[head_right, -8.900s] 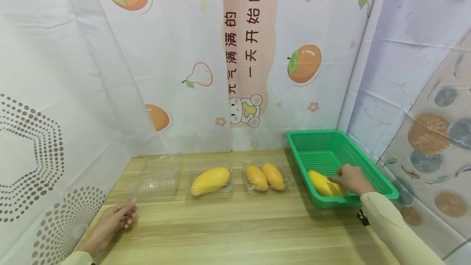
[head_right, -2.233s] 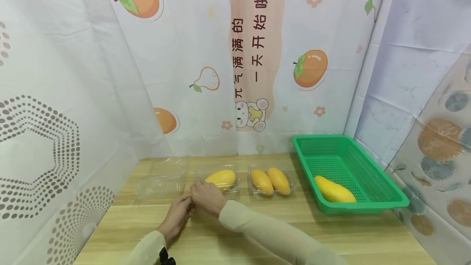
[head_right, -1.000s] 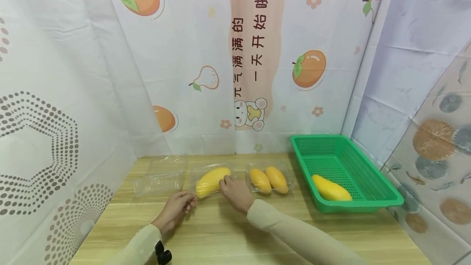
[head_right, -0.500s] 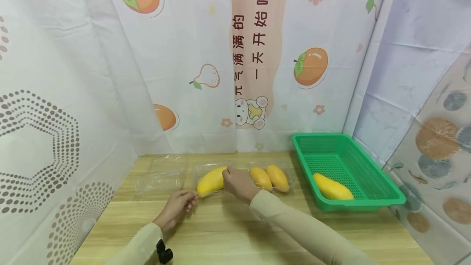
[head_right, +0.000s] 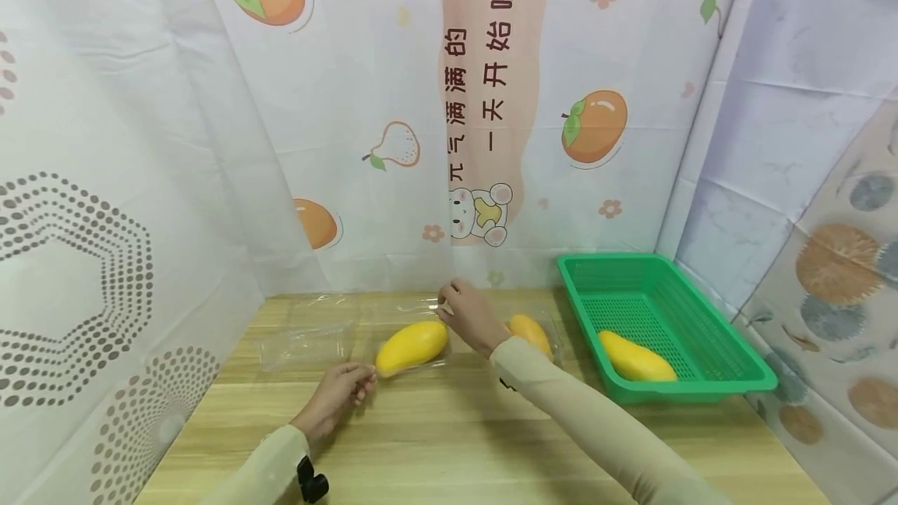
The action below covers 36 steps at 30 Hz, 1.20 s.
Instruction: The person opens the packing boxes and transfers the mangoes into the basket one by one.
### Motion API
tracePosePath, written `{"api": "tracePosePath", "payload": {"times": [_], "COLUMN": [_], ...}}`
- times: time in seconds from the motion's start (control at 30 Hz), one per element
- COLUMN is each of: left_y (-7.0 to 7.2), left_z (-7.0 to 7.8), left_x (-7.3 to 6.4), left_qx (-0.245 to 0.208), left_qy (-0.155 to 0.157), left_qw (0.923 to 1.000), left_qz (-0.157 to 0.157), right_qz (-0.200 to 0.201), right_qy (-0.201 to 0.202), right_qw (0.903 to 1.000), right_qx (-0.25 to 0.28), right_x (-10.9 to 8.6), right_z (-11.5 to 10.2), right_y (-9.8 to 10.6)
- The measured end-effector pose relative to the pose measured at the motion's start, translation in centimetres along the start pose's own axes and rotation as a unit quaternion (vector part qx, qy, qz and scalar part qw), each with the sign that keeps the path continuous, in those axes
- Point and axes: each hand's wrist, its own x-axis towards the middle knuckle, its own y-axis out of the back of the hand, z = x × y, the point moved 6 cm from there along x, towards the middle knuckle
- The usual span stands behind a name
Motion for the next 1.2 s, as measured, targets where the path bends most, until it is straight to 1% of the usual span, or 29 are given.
{"api": "tracePosePath", "payload": {"times": [0.07, 0.17, 0.3, 0.37, 0.57, 0.73, 0.9, 1.03, 1.2], "left_y": [0.1, 0.1, 0.1, 0.0, 0.0, 0.0, 0.0, 0.0, -0.1], "left_z": [-0.1, -0.2, -0.1, -0.1, -0.2, -0.1, -0.2, -0.1, -0.2], "left_x": [0.2, 0.6, 0.7, 0.7, 0.7, 0.5, 0.5, 0.5, 0.4], "left_qx": [0.000, -0.001, -0.007, -0.009, -0.013, -0.010, -0.007, -0.007, -0.012], "left_qy": [0.001, -0.001, -0.005, -0.010, -0.007, -0.006, -0.006, -0.007, -0.007], "left_qw": [1.0000, 1.0000, 1.0000, 0.9999, 0.9999, 0.9999, 1.0000, 0.9999, 0.9999], "left_qz": [-0.001, -0.002, -0.003, -0.004, 0.001, 0.000, 0.003, 0.003, -0.001], "right_qz": [0.000, -0.007, -0.009, -0.006, -0.001, -0.003, 0.003, 0.002, -0.020], "right_qy": [-0.026, -0.067, -0.121, -0.143, -0.193, -0.245, -0.274, -0.288, -0.306], "right_qw": [0.9995, 0.9975, 0.9920, 0.9884, 0.9769, 0.9622, 0.9512, 0.9472, 0.9427], "right_qx": [0.017, 0.023, 0.034, 0.051, 0.092, 0.119, 0.142, 0.142, 0.132], "right_x": [0.3, 0.7, 1.1, 1.3, 1.5, 1.6, 1.6, 1.6, 1.2], "right_z": [0.8, 2.0, 3.3, 3.8, 5.1, 6.2, 6.8, 7.1, 7.3], "right_y": [0.0, -0.1, -0.2, -0.3, -1.1, -2.0, -2.5, -3.0, -4.0]}}
